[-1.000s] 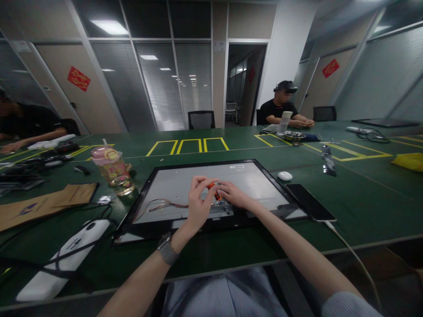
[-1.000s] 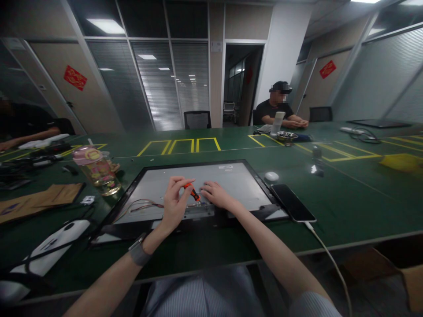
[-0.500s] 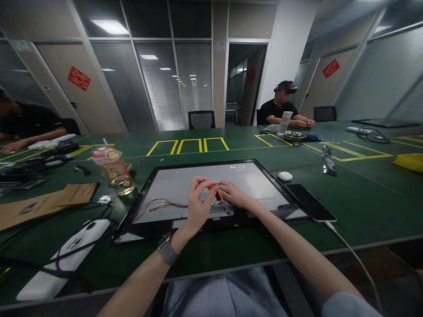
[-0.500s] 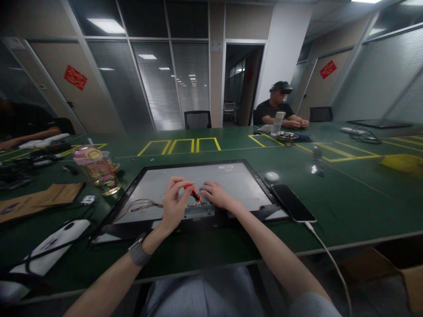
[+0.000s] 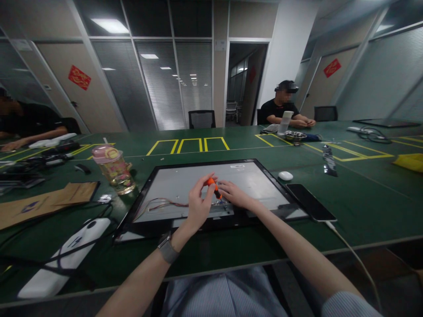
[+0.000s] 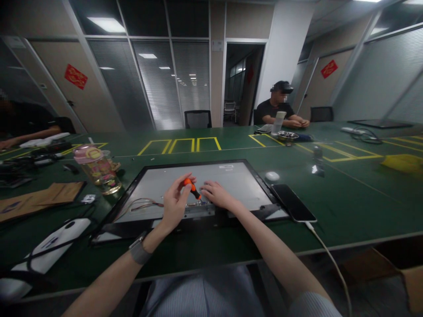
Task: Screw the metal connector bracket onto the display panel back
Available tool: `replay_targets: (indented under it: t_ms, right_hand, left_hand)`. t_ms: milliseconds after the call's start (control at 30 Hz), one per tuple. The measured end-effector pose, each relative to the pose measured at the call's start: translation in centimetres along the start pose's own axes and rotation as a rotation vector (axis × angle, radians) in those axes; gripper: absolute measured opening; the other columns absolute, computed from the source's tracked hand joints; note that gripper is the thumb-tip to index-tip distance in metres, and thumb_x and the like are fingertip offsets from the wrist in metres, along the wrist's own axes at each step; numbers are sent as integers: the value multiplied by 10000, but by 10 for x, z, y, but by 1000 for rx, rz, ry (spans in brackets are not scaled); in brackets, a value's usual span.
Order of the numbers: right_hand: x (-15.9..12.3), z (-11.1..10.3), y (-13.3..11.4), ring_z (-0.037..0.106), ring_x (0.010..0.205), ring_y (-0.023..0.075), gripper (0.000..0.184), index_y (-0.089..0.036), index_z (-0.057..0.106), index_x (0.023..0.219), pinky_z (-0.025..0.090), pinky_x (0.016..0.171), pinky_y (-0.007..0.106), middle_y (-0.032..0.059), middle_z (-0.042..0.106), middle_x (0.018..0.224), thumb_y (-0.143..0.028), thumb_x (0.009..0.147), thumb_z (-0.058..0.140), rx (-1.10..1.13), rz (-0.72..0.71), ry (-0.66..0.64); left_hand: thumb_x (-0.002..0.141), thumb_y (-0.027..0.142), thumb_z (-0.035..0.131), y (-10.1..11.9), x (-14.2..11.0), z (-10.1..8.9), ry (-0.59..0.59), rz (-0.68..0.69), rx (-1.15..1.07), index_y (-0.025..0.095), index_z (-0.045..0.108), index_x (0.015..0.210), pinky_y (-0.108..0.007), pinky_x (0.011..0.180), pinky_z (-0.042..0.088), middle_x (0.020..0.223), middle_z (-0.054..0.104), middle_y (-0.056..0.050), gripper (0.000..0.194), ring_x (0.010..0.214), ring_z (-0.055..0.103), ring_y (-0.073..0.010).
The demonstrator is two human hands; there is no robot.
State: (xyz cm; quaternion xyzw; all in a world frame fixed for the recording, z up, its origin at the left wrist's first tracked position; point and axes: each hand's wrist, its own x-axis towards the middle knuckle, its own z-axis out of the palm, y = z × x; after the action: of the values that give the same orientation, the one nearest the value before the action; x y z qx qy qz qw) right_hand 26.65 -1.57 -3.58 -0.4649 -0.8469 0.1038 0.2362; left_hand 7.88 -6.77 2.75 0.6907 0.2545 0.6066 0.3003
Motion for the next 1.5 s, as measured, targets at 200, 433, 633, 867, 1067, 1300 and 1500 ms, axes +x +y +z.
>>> replay_targets:
  t_ms: [200, 433, 633, 867, 1067, 1300, 1500]
  right_hand:
    - [-1, 3, 4, 427, 1264, 283, 395, -195, 580, 1212, 314, 1051, 503, 129, 512, 1332, -395, 957, 353, 9, 28, 19]
    - [0, 3, 2, 426, 1265, 267, 383, -208, 575, 1220, 312, 1057, 482, 112, 508, 1337, -378, 962, 349, 6, 27, 15]
    - [0, 2, 3, 419, 1270, 247, 379, -202, 567, 1231, 308, 1068, 443, 101, 513, 1330, -367, 965, 354, 7, 17, 6]
    - [-1, 2, 1, 405, 1288, 275, 377, -208, 575, 1222, 292, 1071, 491, 113, 530, 1318, -379, 963, 362, -5, 49, 7]
    - [-1, 2, 0, 430, 1264, 276, 379, -198, 585, 1214, 312, 1060, 482, 126, 508, 1338, -376, 961, 365, -2, 52, 24]
    - [-1, 0, -1, 422, 1272, 281, 389, -193, 581, 1220, 315, 1056, 492, 127, 511, 1337, -379, 961, 358, 1, 29, 14]
    - [-1, 1, -2, 417, 1279, 284, 392, -198, 581, 1225, 297, 1069, 499, 129, 515, 1334, -380, 959, 359, 6, 57, 11]
  left_hand:
    - [819, 285, 628, -2, 1, 1, 55, 64, 104, 202, 661, 1022, -306, 829, 476, 980, 602, -56, 222, 909, 589, -162]
    - [906, 253, 487, 3, 0, 0, 25, 35, 91, 207, 613, 1125, -292, 819, 462, 992, 547, -62, 257, 904, 564, -156]
    - [938, 253, 405, 4, 0, -2, -10, 83, 71, 196, 614, 1094, -312, 859, 441, 1034, 587, -74, 267, 973, 562, -177]
    - [881, 258, 543, 3, 0, -1, 107, 138, 205, 221, 680, 975, -270, 769, 445, 888, 501, -31, 171, 848, 526, -144]
    - [951, 219, 368, 4, 2, -3, 54, 120, 107, 185, 628, 1018, -308, 837, 437, 960, 596, -64, 271, 920, 560, -162]
    - [866, 261, 568, 2, 1, -2, 145, 165, 216, 220, 700, 916, -267, 752, 440, 866, 487, -27, 146, 849, 515, -146]
    - [924, 224, 451, 4, 1, -3, 134, 112, 118, 194, 639, 1041, -278, 785, 445, 949, 564, -50, 223, 875, 552, -147]
